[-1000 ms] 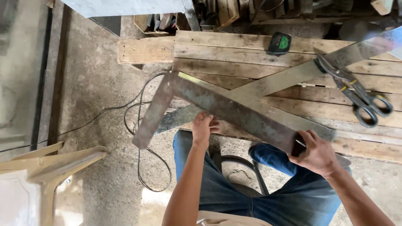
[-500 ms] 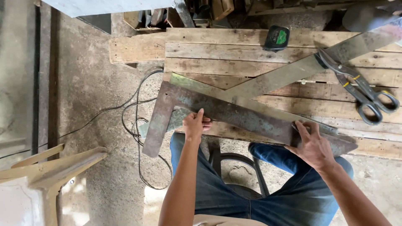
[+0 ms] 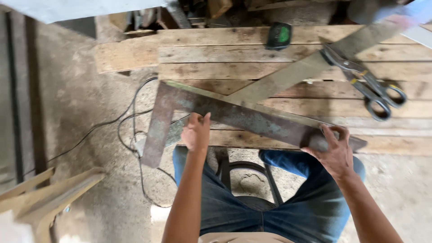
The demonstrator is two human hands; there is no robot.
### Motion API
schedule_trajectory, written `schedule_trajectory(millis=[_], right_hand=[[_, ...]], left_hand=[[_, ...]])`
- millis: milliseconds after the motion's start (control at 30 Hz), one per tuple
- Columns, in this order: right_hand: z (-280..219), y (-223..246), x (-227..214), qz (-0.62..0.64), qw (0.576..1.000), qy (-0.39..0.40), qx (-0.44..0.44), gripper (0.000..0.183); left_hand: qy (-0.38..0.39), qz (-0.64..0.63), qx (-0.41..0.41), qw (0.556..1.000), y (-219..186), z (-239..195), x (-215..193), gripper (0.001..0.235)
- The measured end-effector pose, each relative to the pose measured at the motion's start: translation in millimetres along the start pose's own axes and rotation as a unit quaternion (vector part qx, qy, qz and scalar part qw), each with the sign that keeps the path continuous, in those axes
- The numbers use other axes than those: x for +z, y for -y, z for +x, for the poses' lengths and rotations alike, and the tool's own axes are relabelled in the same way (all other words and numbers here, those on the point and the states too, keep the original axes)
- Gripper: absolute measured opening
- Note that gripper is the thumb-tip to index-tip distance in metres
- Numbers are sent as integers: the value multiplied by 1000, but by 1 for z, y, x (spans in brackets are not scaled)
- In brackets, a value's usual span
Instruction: Measuring and cutting thin metal strips using a square and tin snips.
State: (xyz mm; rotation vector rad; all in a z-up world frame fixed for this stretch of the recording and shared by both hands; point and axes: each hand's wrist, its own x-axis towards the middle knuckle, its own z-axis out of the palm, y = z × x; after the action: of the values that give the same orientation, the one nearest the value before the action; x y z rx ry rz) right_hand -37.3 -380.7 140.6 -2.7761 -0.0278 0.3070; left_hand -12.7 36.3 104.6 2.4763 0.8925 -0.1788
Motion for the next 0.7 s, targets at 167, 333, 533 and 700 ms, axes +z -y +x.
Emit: schedule_trajectory(millis=[167, 333, 533, 700], right_hand=[[-15, -48, -14, 12, 995, -4, 101, 95], [-27, -66, -21, 21, 997, -16, 72, 91], [-23, -70, -24, 53, 998, -9, 45, 87], [-16, -70, -26, 61, 996, 12, 58, 87]], left_hand=[[-64, 73, 298, 949, -5, -4, 0, 65], [25, 112, 379, 918, -15, -4, 11, 104], [102, 193, 311, 925, -40, -6, -2, 112], [104, 229, 292, 923, -37, -2, 3, 111]])
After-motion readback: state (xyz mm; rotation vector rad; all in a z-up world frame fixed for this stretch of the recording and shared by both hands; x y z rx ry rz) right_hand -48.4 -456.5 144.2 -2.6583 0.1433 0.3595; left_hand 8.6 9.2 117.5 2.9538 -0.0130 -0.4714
